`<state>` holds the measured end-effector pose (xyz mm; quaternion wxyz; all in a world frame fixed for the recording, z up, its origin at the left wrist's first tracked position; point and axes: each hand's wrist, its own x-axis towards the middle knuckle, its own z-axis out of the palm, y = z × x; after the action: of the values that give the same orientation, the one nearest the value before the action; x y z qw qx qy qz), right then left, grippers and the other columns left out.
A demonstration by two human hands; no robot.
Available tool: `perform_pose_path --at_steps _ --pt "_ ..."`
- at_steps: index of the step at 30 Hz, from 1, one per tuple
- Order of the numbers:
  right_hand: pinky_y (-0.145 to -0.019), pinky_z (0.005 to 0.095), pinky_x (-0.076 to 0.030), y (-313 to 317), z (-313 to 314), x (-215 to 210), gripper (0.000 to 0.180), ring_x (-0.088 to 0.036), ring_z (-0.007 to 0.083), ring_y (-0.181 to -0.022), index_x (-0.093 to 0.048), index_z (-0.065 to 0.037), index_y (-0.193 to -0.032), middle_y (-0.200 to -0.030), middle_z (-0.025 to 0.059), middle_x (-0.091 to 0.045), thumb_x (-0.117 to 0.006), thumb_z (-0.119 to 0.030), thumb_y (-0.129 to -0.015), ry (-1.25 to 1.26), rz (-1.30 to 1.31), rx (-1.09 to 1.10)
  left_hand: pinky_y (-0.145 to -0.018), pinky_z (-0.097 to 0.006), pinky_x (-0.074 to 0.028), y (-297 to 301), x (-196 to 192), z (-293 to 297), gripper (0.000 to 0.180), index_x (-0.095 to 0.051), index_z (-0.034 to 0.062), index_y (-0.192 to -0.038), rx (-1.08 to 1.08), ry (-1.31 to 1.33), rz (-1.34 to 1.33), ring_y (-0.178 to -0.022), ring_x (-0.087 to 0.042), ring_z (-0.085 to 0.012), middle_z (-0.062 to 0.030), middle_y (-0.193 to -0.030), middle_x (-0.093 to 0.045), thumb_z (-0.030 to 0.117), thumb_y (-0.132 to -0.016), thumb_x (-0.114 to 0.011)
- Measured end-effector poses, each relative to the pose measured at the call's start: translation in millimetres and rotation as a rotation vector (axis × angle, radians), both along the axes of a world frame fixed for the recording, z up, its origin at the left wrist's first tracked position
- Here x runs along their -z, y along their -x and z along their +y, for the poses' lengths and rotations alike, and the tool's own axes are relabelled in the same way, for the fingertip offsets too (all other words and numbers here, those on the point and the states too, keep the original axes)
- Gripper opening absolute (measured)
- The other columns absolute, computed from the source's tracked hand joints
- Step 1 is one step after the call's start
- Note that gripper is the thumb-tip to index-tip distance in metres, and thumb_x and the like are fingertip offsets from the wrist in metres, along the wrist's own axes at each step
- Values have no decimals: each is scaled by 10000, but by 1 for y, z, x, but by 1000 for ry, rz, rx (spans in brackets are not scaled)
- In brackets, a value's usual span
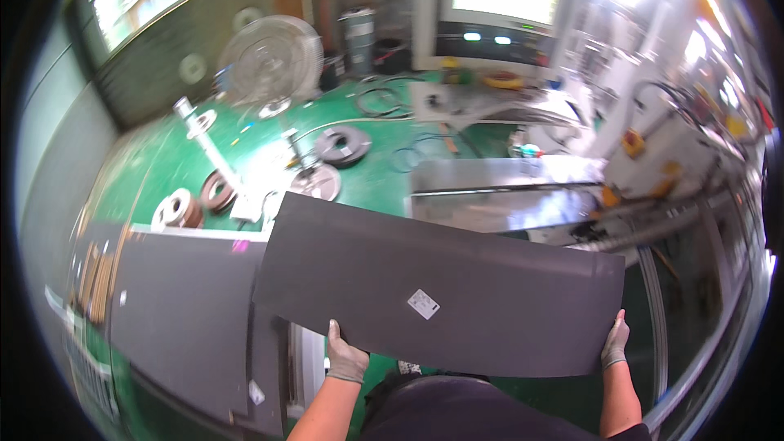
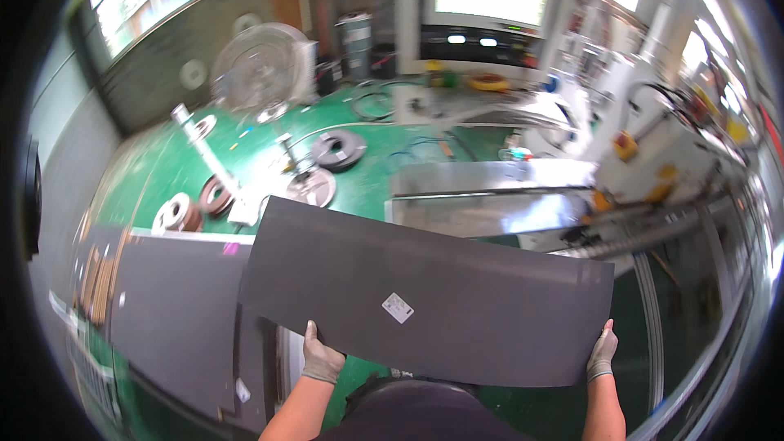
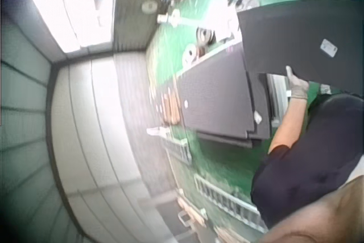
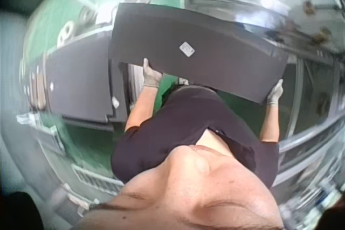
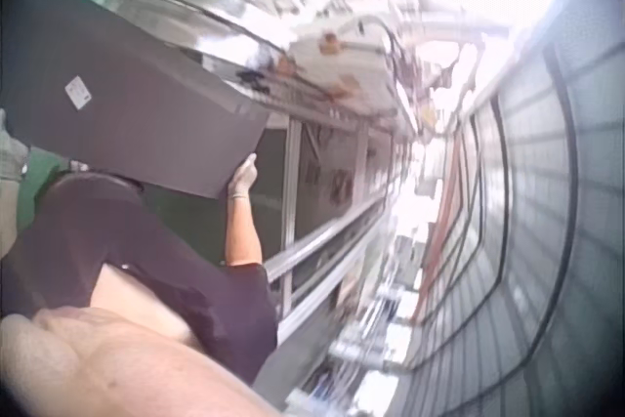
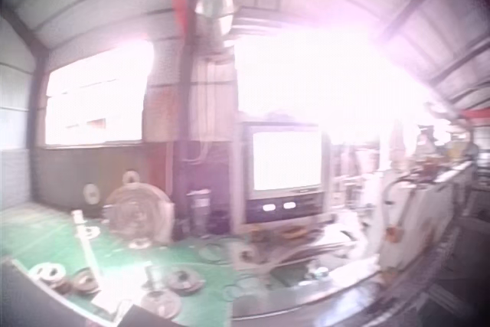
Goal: The person picks up rectangular panels from a stack, feeds them into an edge-banding machine, and places them onto another stack after processing.
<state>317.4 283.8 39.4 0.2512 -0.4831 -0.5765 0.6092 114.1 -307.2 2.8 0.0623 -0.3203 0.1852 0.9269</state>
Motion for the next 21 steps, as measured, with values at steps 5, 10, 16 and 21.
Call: perform_pose_path --at_steps 5,10,16,21 --pt "-974 362 -461 -150 -34 23 655 -596 226 -1073 -592 68 -1228 -1203 122 -624 -427 -529 -1014 -64 -65 428 -1125 -497 -337 38 -13 79 422 -520 60 -1321 427 -86 66 -1276 -494 -309 -101 -1368 -546 337 -1027 -401" --pt "-1007 362 -448 -312 -128 62 703 -577 254 -1168 -534 82 -1308 -1305 142 -591 -430 -544 -1006 53 54 873 -1136 -491 -319 50 -30 176 409 -508 16 -1319 900 -153 70 -1273 -494 -332 -134 -1356 -555 265 -1007 -422" --pt "-1007 386 -438 -362 -242 81 761 -579 307 -1166 -556 122 -1259 -1300 225 -590 -460 -579 -979 128 -614 1198 -1087 -495 -393 62 14 221 406 -492 -18 -1316 1224 -5 177 -1232 -534 -315 -148 -1332 -563 242 -1013 -413" --pt "-1041 360 -405 -361 -295 73 690 -555 288 -1190 -544 123 -1278 -1326 247 -566 -571 -491 -963 46 -663 1371 -845 -378 -563 62 0 230 342 -538 -7 -1192 1532 330 497 -984 -660 -247 -143 -1160 -625 276 -1036 -428"
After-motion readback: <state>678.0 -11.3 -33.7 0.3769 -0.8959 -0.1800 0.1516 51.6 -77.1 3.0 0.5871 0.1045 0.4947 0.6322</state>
